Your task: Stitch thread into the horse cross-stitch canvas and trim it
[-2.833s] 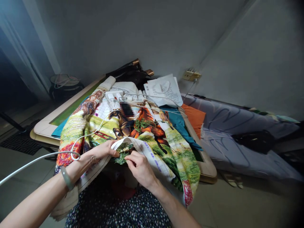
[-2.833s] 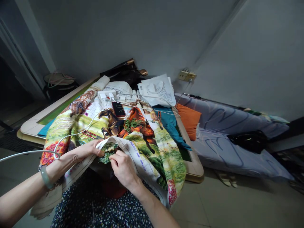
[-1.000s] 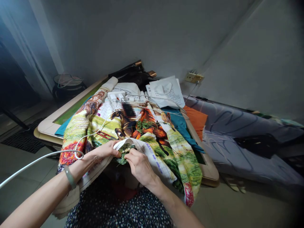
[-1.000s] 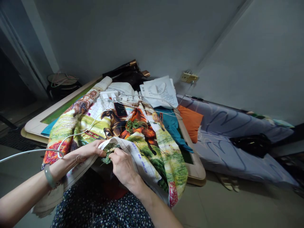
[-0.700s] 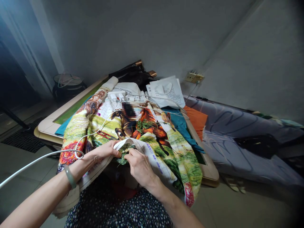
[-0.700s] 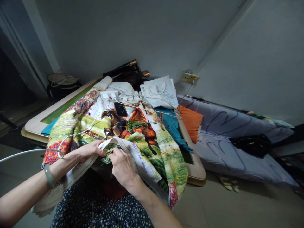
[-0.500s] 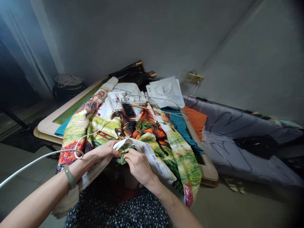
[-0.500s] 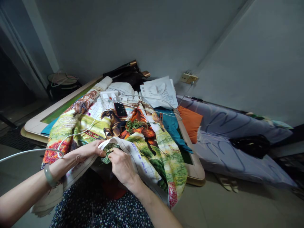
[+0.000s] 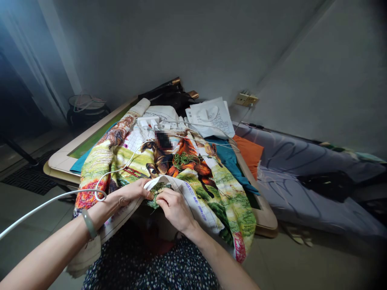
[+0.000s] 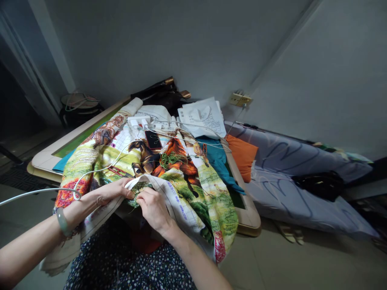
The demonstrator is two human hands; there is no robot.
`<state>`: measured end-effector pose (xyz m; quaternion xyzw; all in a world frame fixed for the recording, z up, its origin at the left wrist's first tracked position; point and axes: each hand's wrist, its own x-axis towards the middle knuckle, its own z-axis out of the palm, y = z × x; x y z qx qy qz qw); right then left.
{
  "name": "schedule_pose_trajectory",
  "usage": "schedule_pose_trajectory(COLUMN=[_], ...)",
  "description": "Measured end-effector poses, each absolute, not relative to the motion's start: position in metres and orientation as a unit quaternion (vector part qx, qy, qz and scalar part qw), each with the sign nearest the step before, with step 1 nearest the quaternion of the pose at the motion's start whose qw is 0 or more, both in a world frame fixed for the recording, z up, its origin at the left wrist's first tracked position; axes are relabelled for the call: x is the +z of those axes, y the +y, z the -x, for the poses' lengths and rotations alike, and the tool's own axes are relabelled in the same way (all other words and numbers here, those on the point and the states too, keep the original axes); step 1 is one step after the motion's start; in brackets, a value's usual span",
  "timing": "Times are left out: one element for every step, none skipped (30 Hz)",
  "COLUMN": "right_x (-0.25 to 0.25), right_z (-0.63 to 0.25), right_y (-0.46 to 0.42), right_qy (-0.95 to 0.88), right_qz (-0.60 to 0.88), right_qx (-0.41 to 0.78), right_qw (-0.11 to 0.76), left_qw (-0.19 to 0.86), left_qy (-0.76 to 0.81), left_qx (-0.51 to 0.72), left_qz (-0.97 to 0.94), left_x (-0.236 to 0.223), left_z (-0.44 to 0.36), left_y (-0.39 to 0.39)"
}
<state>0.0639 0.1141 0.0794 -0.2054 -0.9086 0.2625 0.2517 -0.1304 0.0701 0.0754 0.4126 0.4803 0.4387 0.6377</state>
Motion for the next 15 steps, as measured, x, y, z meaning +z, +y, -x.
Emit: schedule_pose_trajectory(right_x=[0.079,0.079,0.078,0.078,0.078,0.078,0.079,0.079,0.080,0.081,0.081,0.082,0.082,0.081,0.081], right_z=[-0.064,-0.065,-0.065,-0.066,-0.066,-0.065,-0.064,-0.063,-0.061,-0.060,-0.058,-0.057,-0.055,-0.053,-0.052], right_y=[0.113,0.113,0.112,0.111,0.110,0.108,0.106,0.104,0.102,0.100,0.097,0.095,0.093,0.092,0.091], right_qy=[-0.914,-0.920,-0.925,-0.928,-0.929,-0.929,-0.929,-0.929,-0.932,-0.937,-0.944,-0.951,-0.956,-0.959,-0.959], right_qz=[0.208,0.213,0.221,0.229,0.237,0.241,0.244,0.245,0.243,0.240,0.236,0.234,0.235,0.236,0.236], right_qx=[0.245,0.225,0.203,0.184,0.171,0.167,0.166,0.165,0.160,0.147,0.125,0.096,0.064,0.032,0.005], right_qw=[0.246,0.240,0.234,0.229,0.226,0.225,0.224,0.221,0.216,0.206,0.191,0.176,0.163,0.155,0.155], left_qw=[0.640,0.643,0.646,0.649,0.650,0.649,0.646,0.642,0.638,0.637,0.636,0.638,0.640,0.642,0.643], left_qy=[0.478,0.476,0.474,0.473,0.474,0.476,0.478,0.478,0.475,0.471,0.468,0.468,0.472,0.479,0.486], left_qx=[0.439,0.438,0.439,0.438,0.436,0.434,0.434,0.434,0.435,0.437,0.439,0.438,0.436,0.433,0.431], left_qz=[-0.411,-0.410,-0.407,-0.404,-0.403,-0.404,-0.408,-0.414,-0.421,-0.427,-0.429,-0.427,-0.421,-0.413,-0.405], left_x=[0.077,0.079,0.081,0.082,0.082,0.081,0.079,0.077,0.075,0.073,0.072,0.071,0.072,0.072,0.073], left_z=[0.130,0.129,0.129,0.129,0.129,0.129,0.130,0.131,0.131,0.132,0.132,0.133,0.132,0.132,0.131], left_y=[0.070,0.069,0.069,0.069,0.069,0.070,0.071,0.071,0.072,0.072,0.073,0.072,0.072,0.072,0.071])
